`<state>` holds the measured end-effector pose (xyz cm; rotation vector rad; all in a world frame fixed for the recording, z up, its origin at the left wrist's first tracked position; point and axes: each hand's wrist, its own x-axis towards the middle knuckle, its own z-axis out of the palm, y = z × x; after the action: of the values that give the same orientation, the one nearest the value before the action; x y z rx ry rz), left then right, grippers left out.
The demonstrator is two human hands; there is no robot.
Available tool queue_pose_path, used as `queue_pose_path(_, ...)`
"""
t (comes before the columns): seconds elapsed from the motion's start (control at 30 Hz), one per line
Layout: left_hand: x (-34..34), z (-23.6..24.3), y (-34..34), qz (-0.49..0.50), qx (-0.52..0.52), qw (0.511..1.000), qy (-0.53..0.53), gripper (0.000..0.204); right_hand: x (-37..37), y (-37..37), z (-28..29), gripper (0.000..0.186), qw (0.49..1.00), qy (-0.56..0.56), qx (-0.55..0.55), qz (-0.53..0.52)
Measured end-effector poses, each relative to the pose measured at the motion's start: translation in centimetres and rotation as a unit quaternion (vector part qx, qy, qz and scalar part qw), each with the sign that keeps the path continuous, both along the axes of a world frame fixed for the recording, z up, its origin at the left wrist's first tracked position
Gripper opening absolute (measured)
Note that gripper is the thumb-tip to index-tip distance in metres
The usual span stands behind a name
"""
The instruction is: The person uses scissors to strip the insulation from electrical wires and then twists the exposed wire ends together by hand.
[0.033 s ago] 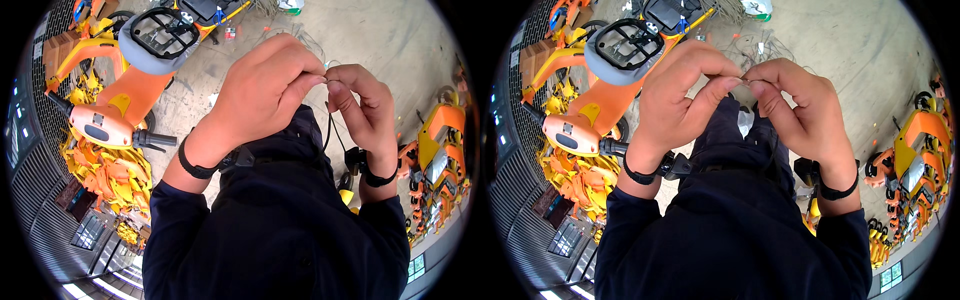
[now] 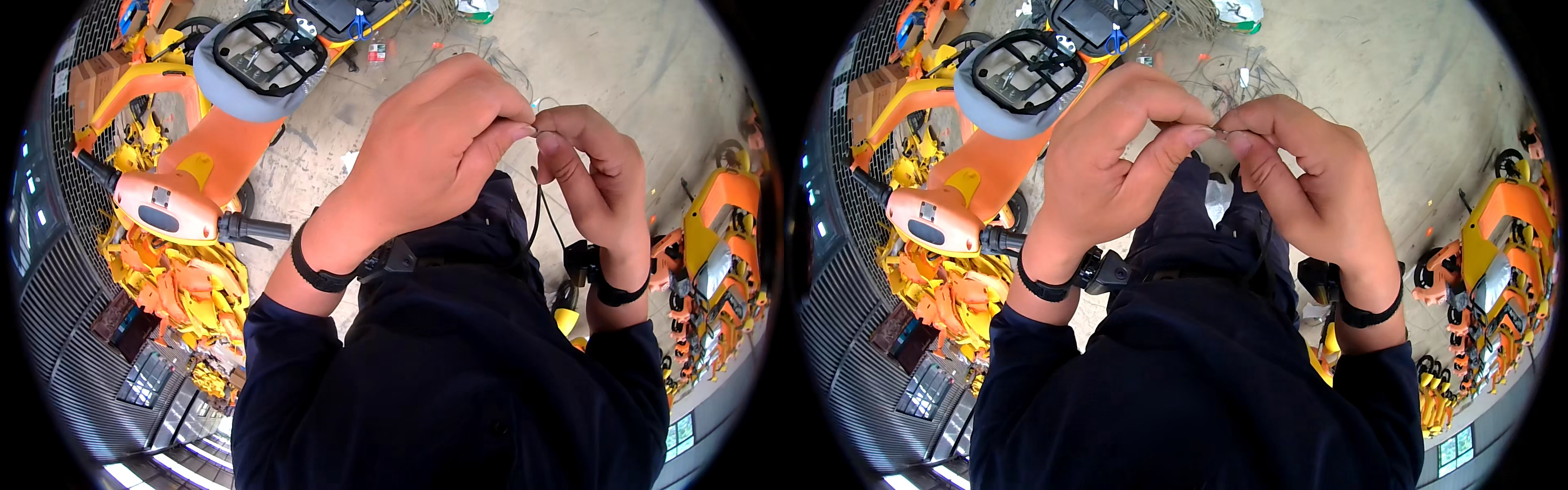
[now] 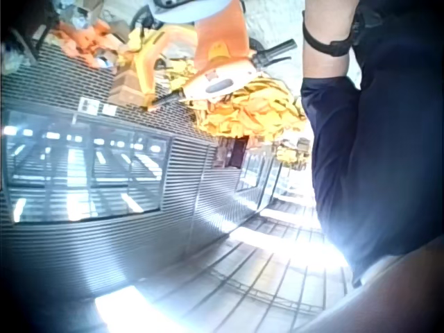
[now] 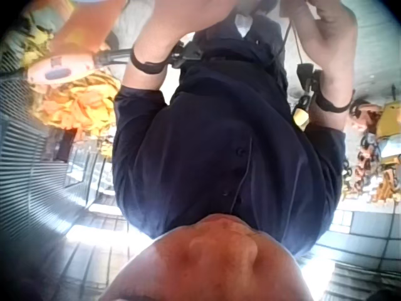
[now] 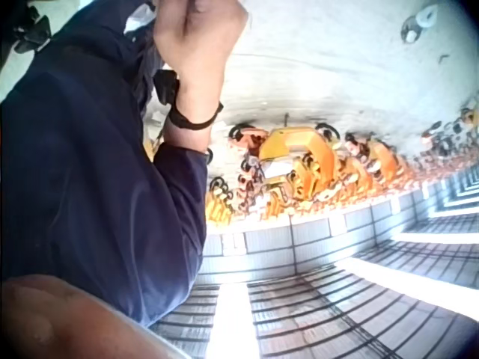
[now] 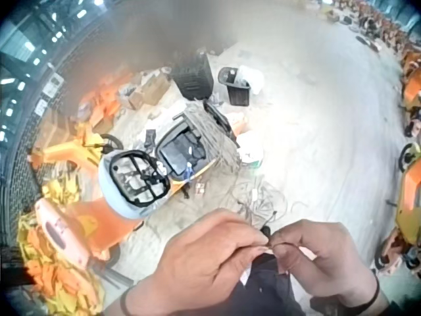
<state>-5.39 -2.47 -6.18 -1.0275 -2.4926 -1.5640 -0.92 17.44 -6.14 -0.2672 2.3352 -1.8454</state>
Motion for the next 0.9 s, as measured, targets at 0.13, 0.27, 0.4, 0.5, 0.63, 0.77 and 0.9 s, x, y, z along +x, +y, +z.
queue_pose_path(0.13, -1.3, -0.4, -1.3, -0.015, -0.003, 1.000, -0.010, 0.012, -0.8, -1.8, -0.6, 0.011, 1.000, -0.024, 0.005, -0.001)
queue_pose_path(0.27, -2.9, -0.9, -2.9, -0.052, 0.025, 0.998, 0.001, 0.011, -1.1, -3.6, -0.5, 0.011, 0.999, -0.036, -0.003, -0.019)
queue_pose_path(0.4, -3.7, -0.3, -4.5, -0.066, 0.013, 0.998, -0.016, 0.011, -0.8, -5.3, -0.3, 0.013, 0.997, -0.048, -0.038, -0.046)
queue_pose_path(0.5, -3.9, 0.4, -5.5, -0.074, 0.005, 0.997, -0.027, 0.011, -0.7, -6.4, 0.4, 0.013, 0.995, -0.062, -0.057, -0.048)
queue_pose_path(0.63, -3.7, 1.6, -6.5, -0.067, 0.027, 0.995, -0.064, 0.010, -0.5, -7.7, 1.6, 0.014, 0.991, -0.087, -0.084, -0.056)
queue_pose_path(0.77, -3.5, 3.4, -7.5, -0.078, 0.045, 0.991, -0.100, 0.008, -1.5, -7.7, 2.6, 0.013, 0.996, 0.093, 0.004, -0.003)
queue_pose_path(0.9, -3.6, 4.7, -7.8, -0.088, 0.053, 0.989, -0.111, 0.009, -1.8, -7.8, 3.8, 0.013, 0.993, 0.119, -0.008, -0.011)
